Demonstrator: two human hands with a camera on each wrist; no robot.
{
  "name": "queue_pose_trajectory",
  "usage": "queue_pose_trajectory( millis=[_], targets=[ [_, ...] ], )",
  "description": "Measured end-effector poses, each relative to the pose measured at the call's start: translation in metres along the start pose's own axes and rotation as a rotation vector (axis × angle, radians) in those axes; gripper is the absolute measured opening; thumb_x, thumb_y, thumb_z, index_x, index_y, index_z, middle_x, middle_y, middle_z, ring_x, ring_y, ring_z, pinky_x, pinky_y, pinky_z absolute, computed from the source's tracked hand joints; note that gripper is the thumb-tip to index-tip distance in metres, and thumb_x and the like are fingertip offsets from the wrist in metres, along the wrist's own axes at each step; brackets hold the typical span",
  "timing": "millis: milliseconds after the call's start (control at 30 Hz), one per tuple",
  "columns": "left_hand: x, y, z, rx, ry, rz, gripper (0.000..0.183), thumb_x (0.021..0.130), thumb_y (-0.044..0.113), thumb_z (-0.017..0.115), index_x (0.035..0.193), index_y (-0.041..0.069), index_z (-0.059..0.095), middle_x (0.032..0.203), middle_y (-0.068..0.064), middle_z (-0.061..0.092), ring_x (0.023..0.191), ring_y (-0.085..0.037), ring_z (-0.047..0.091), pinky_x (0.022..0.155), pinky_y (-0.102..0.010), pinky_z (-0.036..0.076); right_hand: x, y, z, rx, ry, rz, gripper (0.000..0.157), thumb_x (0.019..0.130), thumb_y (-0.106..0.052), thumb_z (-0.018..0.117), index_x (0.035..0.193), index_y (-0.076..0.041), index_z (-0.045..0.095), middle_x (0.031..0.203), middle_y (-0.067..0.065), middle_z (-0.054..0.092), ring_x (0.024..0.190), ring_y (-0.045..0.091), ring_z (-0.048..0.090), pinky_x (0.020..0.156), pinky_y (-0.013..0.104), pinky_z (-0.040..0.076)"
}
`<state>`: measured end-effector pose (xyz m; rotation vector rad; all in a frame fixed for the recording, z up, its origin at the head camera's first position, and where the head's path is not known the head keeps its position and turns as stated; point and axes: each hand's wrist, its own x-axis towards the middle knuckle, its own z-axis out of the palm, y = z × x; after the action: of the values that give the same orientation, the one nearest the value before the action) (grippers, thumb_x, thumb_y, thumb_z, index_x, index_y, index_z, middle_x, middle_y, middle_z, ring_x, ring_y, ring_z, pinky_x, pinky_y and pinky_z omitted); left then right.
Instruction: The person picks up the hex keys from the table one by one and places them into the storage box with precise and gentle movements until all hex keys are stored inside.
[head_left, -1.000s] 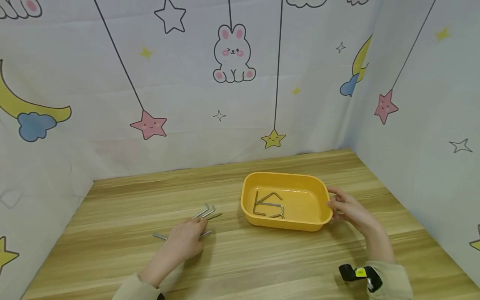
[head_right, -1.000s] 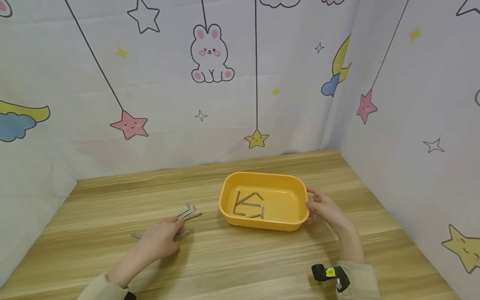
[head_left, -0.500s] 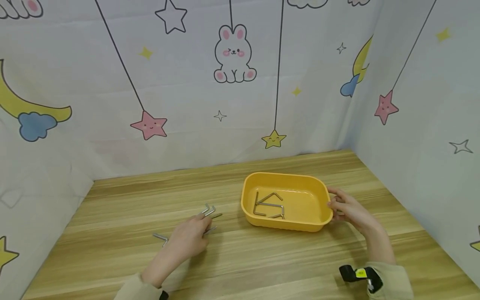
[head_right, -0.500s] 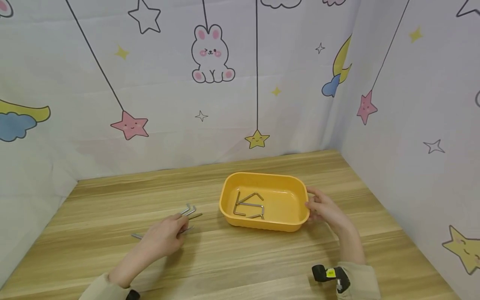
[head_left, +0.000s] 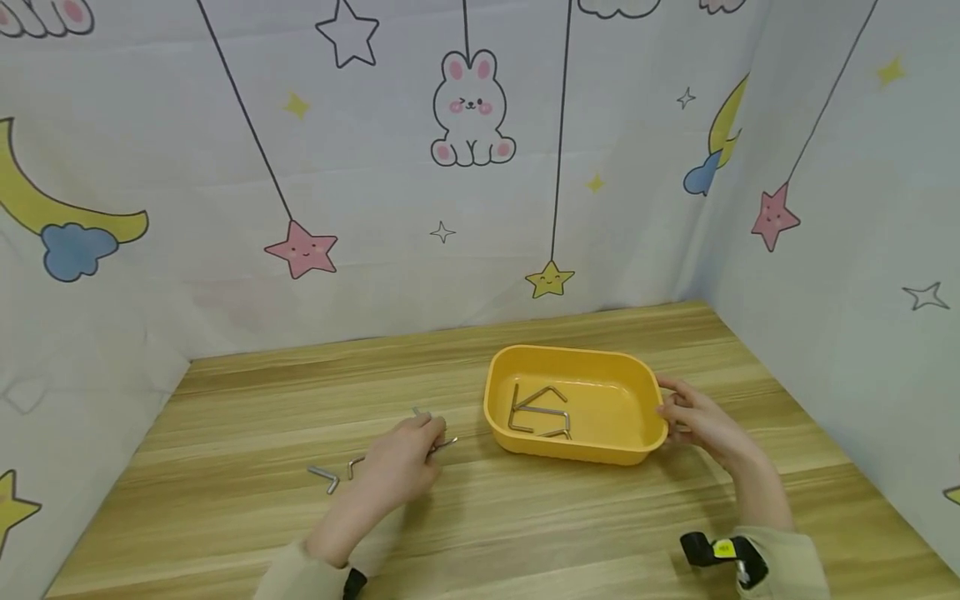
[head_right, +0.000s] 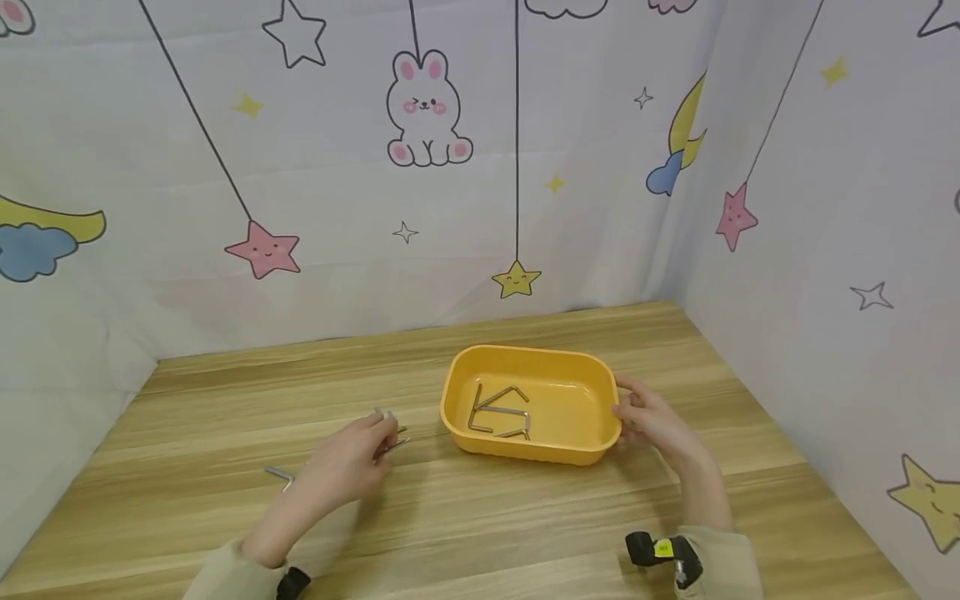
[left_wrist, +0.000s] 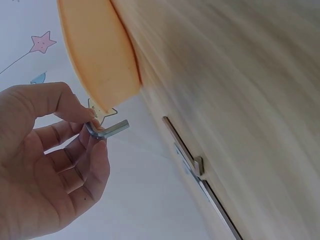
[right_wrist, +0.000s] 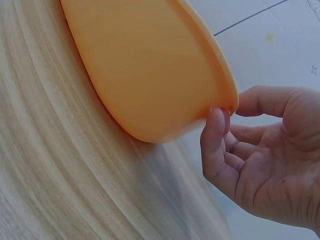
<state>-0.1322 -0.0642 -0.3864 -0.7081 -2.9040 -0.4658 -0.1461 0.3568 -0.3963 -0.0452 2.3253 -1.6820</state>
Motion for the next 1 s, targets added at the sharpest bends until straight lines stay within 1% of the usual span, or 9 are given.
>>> queue_pose_trajectory(
  millis=[133, 333, 467, 667, 767, 933, 1000],
  targets=[
    [0.005, 0.006, 0.000, -0.016, 0.014, 0.004, 0.022, 0.068, -0.005, 0.060, 0.074, 0.013, 0.050, 0.068, 0.007, 0.037, 0.061, -0.009, 0.033, 0.050, -0.020, 0.022, 0.000, 0.001, 0.001, 0.005, -0.003, 0.003, 0.069, 0.097, -0.014, 0.049, 0.152, 0.001, 0.010, 0.091, 0.005, 0.047, 0.072, 0.009, 0.052, 0.073, 0.034, 0.056],
    [0.012, 0.016, -0.002, -0.025, 0.020, 0.005, 0.023, 0.070, -0.004, 0.061, 0.076, 0.015, 0.051, 0.070, 0.007, 0.041, 0.061, -0.008, 0.037, 0.049, -0.020, 0.026, -0.001, 0.000, 0.001, 0.000, 0.000, 0.004, 0.069, 0.097, -0.014, 0.049, 0.152, 0.002, 0.010, 0.089, 0.005, 0.046, 0.071, 0.008, 0.051, 0.072, 0.034, 0.056],
    [0.018, 0.022, -0.004, -0.036, 0.030, 0.022, 0.021, 0.070, -0.002, 0.063, 0.078, 0.015, 0.053, 0.071, 0.007, 0.041, 0.061, -0.008, 0.038, 0.049, -0.020, 0.027, 0.000, -0.001, 0.001, -0.008, 0.005, 0.005, 0.068, 0.097, -0.014, 0.049, 0.151, 0.002, 0.011, 0.090, 0.006, 0.047, 0.071, 0.009, 0.050, 0.072, 0.033, 0.056],
    [0.026, 0.029, -0.007, -0.047, 0.063, 0.050, 0.020, 0.070, -0.001, 0.063, 0.080, 0.014, 0.054, 0.072, 0.007, 0.041, 0.063, -0.008, 0.038, 0.048, -0.019, 0.027, -0.001, -0.002, 0.000, -0.002, 0.002, -0.005, 0.070, 0.096, -0.013, 0.049, 0.152, 0.002, 0.010, 0.091, 0.007, 0.047, 0.071, 0.009, 0.051, 0.071, 0.033, 0.056],
    [0.030, 0.033, -0.009, -0.058, 0.081, 0.065, 0.019, 0.070, -0.001, 0.063, 0.080, 0.014, 0.054, 0.073, 0.006, 0.044, 0.064, -0.007, 0.040, 0.049, -0.019, 0.029, -0.001, -0.002, -0.001, 0.003, 0.001, -0.008, 0.070, 0.096, -0.013, 0.049, 0.151, 0.003, 0.010, 0.090, 0.007, 0.047, 0.070, 0.009, 0.050, 0.071, 0.034, 0.055],
    [0.036, 0.041, -0.012, -0.076, 0.091, 0.077, 0.019, 0.074, 0.000, 0.065, 0.083, 0.014, 0.057, 0.075, 0.006, 0.048, 0.065, -0.008, 0.042, 0.051, -0.020, 0.033, -0.001, -0.002, -0.001, 0.003, -0.005, -0.004, 0.070, 0.096, -0.013, 0.049, 0.152, 0.002, 0.010, 0.089, 0.006, 0.046, 0.071, 0.009, 0.051, 0.071, 0.034, 0.056],
    [0.038, 0.043, -0.012, -0.083, 0.108, 0.095, 0.019, 0.073, 0.000, 0.065, 0.084, 0.014, 0.058, 0.075, 0.006, 0.048, 0.065, -0.008, 0.041, 0.052, -0.019, 0.034, -0.001, -0.002, -0.001, 0.002, -0.005, -0.003, 0.070, 0.096, -0.013, 0.049, 0.152, 0.002, 0.010, 0.089, 0.006, 0.046, 0.071, 0.009, 0.051, 0.071, 0.034, 0.056]
  ],
)
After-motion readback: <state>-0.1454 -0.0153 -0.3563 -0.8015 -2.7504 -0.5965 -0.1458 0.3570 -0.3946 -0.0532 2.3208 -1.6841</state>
